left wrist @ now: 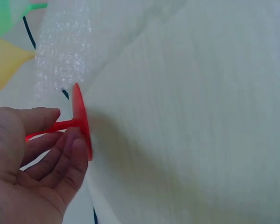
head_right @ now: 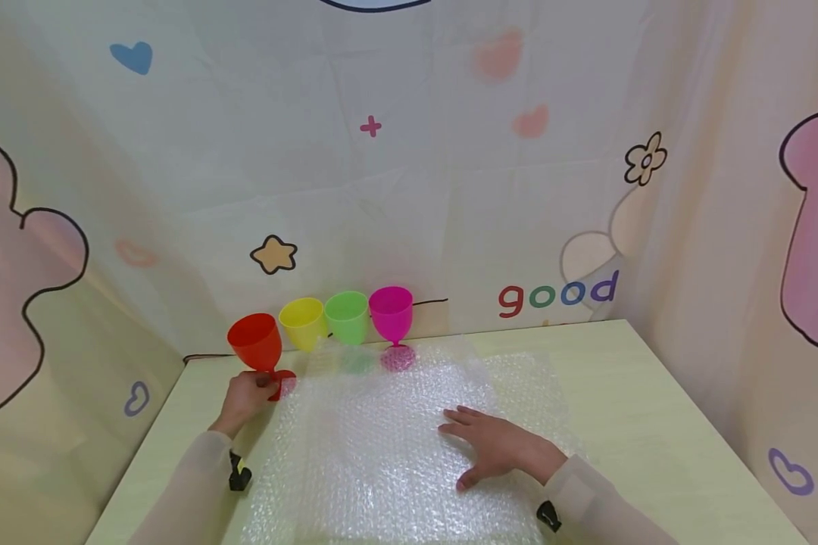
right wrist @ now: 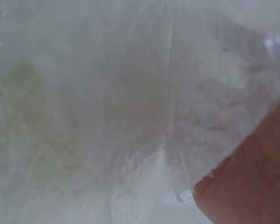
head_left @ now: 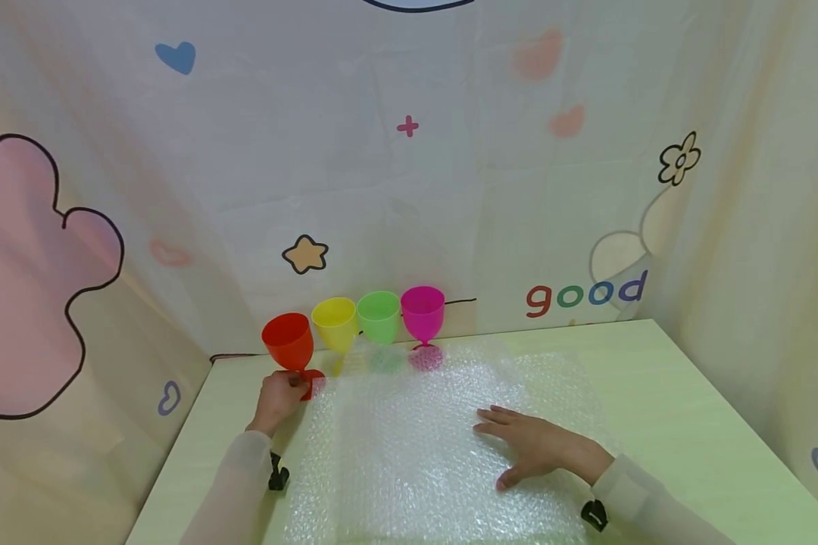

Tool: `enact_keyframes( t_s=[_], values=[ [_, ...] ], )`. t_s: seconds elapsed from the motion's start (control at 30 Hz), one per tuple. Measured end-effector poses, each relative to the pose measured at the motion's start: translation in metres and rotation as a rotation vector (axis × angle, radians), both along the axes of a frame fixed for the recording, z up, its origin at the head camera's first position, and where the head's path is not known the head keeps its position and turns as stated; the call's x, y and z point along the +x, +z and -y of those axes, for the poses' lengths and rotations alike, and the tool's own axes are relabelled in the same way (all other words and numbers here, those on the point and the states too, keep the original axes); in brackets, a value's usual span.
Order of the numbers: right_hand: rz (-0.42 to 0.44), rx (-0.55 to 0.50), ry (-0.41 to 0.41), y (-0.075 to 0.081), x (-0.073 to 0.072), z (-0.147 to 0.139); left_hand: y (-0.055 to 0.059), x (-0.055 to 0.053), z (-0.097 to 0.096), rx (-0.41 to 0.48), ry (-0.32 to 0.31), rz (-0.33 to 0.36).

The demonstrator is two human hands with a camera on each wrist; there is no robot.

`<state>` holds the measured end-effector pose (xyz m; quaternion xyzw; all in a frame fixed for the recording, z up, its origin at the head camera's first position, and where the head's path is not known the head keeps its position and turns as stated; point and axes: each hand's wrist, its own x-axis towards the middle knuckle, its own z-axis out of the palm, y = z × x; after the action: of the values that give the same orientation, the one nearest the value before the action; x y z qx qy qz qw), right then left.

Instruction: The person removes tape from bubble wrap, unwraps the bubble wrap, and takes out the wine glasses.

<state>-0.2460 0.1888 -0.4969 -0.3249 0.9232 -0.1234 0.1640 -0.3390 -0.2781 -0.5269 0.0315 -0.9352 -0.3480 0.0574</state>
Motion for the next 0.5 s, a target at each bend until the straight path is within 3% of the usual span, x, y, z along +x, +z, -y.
enact_keyframes(
  t_s=[0.2,0.5],
  values=[
    [0.005,0.004,-0.006,0.0,0.001,0.001,0.007,0.017,-0.002,-0.042,-0.011,0.036],
    [-0.013,-0.011,-0.007,0.002,0.001,0.0,0.022,0.049,-0.012,-0.113,-0.074,-0.039]
  ],
)
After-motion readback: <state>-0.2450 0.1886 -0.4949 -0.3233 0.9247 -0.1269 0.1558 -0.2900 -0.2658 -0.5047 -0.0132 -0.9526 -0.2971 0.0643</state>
